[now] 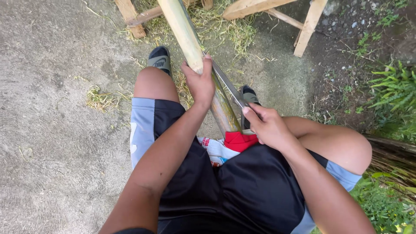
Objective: Shaving or scraping the outer layer of a bamboo pole using a knife.
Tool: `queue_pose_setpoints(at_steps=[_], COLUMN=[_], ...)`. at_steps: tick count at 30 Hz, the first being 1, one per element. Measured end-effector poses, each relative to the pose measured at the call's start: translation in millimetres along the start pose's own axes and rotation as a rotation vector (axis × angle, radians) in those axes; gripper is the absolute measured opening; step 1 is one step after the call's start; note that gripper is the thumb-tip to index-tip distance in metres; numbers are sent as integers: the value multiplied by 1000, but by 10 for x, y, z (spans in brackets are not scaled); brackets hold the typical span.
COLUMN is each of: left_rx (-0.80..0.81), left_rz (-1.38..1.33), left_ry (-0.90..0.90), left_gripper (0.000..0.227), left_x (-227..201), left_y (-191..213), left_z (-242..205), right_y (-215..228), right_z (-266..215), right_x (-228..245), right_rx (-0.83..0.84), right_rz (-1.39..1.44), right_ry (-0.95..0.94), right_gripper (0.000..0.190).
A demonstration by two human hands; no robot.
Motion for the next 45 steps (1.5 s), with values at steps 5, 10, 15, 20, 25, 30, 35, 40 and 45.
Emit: queue_pose_setpoints(at_steps=[5,10,15,20,25,30,35,40,45], left_rx=[11,20,30,54,102,150,313,316,249], left_rz=[9,-31,-33,-86,-214,-304,-87,-23,59], left_ry=[-19,-18,11,30,-30,-11,-6,-12,-39], left_gripper=[75,74,76,77,75,83,98,92,83], left_x=[42,-26,-12,-48,42,0,-166,-230,-276], left_y=[-15,-28,-22,-10,-22,65,145,144,110], left_z=[-26,-31,-50,-79,-71,-35,111,204,209], right_y=[71,160,199,262,309,461,402,346,467], right_z=[55,148,282,424,614,1200,1744,2132,2402], right_x=[-172,-179,-336,-432,-447,-614,-520,-537,-534], right_rx=[58,87,117,-65,-141,-108,-177,-229,-197], right_rz=[50,54,42,-312,-505,-619,-684,-677,-689], right_ry=[-49,-42,-27,-104,-103,-23,242,405,464], right_gripper=[37,34,34,56,64,58,56,67,80])
Point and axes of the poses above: each hand's wrist, its own z-axis towards the middle knuckle, its own y-axis out of the back of the hand, x = y × z, the point moved 6 cm from there along z, towards the middle knuckle, and after that the axes turned 9 degrees about x, right-handed, at the moved point
